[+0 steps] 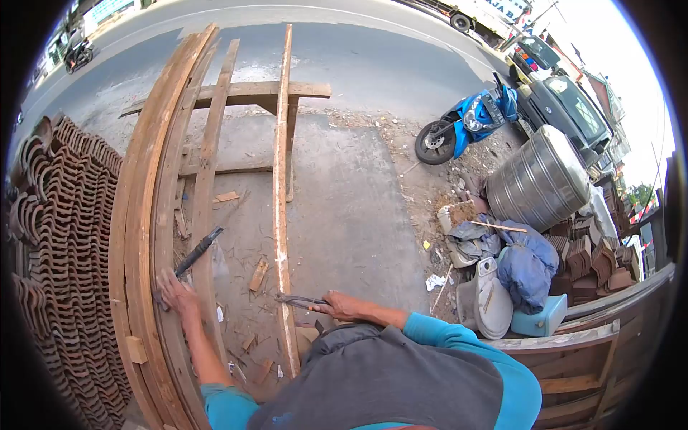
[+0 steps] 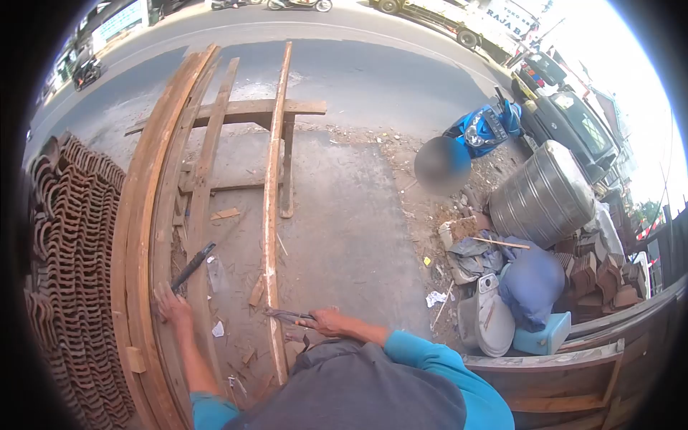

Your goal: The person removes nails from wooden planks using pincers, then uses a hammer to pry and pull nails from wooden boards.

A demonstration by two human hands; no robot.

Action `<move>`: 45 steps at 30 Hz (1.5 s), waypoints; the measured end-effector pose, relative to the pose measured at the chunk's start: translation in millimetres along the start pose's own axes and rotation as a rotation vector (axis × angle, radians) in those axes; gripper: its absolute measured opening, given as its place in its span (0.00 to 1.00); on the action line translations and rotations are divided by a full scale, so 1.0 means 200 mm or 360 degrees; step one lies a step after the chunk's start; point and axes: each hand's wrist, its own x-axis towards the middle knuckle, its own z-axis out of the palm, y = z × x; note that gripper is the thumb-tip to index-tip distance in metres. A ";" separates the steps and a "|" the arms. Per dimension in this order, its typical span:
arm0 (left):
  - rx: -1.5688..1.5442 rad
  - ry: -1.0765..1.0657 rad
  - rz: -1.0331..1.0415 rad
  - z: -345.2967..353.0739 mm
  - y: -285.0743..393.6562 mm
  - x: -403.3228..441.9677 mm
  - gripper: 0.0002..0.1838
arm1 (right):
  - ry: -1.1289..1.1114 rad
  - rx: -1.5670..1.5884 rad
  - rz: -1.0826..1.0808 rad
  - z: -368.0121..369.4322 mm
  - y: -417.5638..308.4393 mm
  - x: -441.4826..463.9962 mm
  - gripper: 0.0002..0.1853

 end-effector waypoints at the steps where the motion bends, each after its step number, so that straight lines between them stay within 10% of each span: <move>1: 0.0079 -0.0158 0.0023 -0.01 0.02 0.03 0.35 | 0.0111 0.0042 -0.0102 0.01 0.01 -0.01 0.35; 11: -0.0081 -0.0111 0.0132 -0.09 0.01 0.11 0.11 | 0.0074 -0.0099 0.0117 -0.06 0.02 -0.11 0.32; 25: 0.0038 0.0245 -0.0115 -0.45 -0.53 0.17 0.21 | 0.0076 -0.0021 -0.0051 -0.10 -0.19 -0.13 0.29; 28: 0.0163 -0.0398 -0.0610 -0.43 -0.59 0.16 0.33 | 0.0201 -0.0181 -0.0154 -0.02 -0.04 -0.03 0.30; 36: -0.0104 0.0541 -0.0267 -0.45 -0.29 -0.31 0.38 | 0.0080 -0.0149 -0.0127 -0.05 -0.09 -0.06 0.33; 45: -0.0322 -0.0143 -0.0898 -0.50 -0.06 -1.03 0.44 | -0.0219 0.0017 0.0024 -0.22 -0.30 -0.08 0.27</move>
